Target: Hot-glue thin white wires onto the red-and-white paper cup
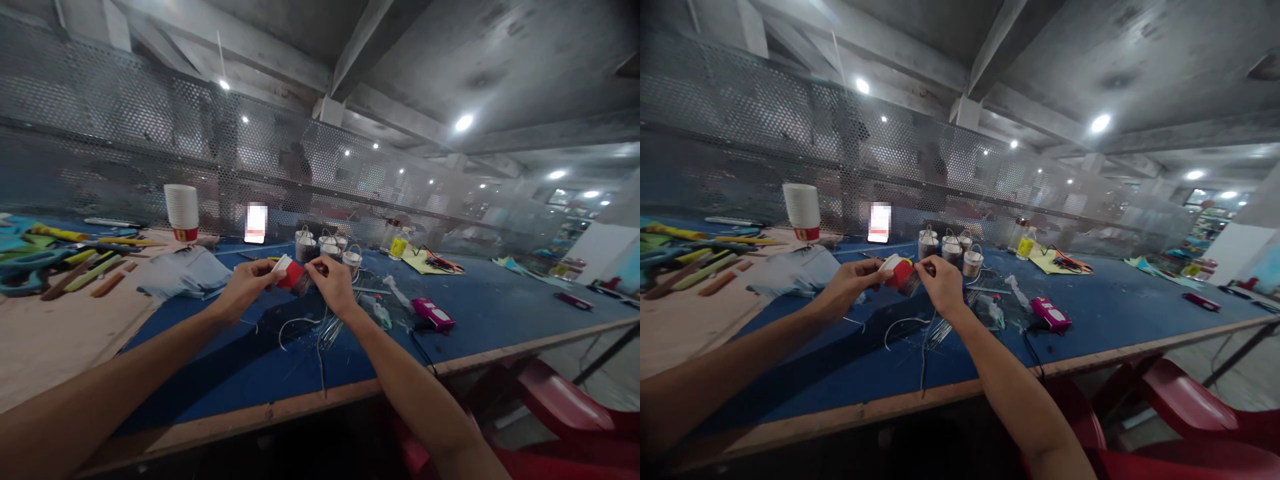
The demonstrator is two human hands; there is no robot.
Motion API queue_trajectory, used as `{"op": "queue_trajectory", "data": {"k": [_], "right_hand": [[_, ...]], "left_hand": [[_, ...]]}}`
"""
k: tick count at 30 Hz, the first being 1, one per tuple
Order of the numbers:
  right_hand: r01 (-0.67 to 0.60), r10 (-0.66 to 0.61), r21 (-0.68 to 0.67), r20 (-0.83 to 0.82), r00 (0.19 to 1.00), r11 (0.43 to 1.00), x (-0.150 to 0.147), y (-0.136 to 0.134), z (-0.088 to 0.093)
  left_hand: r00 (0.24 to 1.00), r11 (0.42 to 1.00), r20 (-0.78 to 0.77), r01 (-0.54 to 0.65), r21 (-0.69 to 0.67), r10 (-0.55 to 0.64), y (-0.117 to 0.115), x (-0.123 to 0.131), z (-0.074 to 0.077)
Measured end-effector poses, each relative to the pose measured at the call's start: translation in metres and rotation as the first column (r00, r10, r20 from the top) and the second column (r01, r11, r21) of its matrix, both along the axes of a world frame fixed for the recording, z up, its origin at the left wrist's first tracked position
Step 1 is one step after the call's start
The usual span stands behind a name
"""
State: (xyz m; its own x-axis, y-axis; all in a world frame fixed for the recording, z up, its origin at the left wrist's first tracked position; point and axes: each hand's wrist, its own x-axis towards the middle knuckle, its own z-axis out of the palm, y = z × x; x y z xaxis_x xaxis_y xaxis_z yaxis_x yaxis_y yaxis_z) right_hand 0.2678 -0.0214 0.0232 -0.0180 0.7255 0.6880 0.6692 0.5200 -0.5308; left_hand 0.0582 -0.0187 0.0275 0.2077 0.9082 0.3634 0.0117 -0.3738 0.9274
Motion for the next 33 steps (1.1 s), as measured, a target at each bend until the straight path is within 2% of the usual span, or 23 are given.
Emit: {"op": "queue_trajectory", "data": {"k": [12, 17, 24, 29, 33], "right_hand": [[0.011, -0.014, -0.09, -0.035, 0.999, 0.996, 0.004, 0.005, -0.002], [0.002, -0.008, -0.119, -0.054, 0.999, 0.993, 0.006, 0.009, -0.004], [-0.081, 0.066, -0.16, -0.095, 0.993, 0.984, 0.01, 0.01, -0.001], [-0.085, 0.082, -0.206, -0.021, 0.996, 0.975, 0.006, 0.008, -0.005], [-0.103, 0.105, -0.231, -0.004, 0.994, 0.967, 0.003, 0.006, -0.007]], "left_hand": [[0.999, 0.999, -0.041, 0.024, 0.047, -0.022, 0.0, -0.002, -0.001], [0.999, 0.999, -0.034, 0.025, 0.028, -0.024, 0.003, -0.003, -0.004], [0.99, 0.996, 0.136, -0.011, -0.087, 0.023, 0.005, -0.003, -0.001], [0.963, 0.985, 0.267, 0.018, -0.172, 0.029, 0.011, -0.006, -0.005], [0.958, 0.978, 0.287, 0.057, -0.2, 0.003, 0.015, -0.008, -0.007]]}}
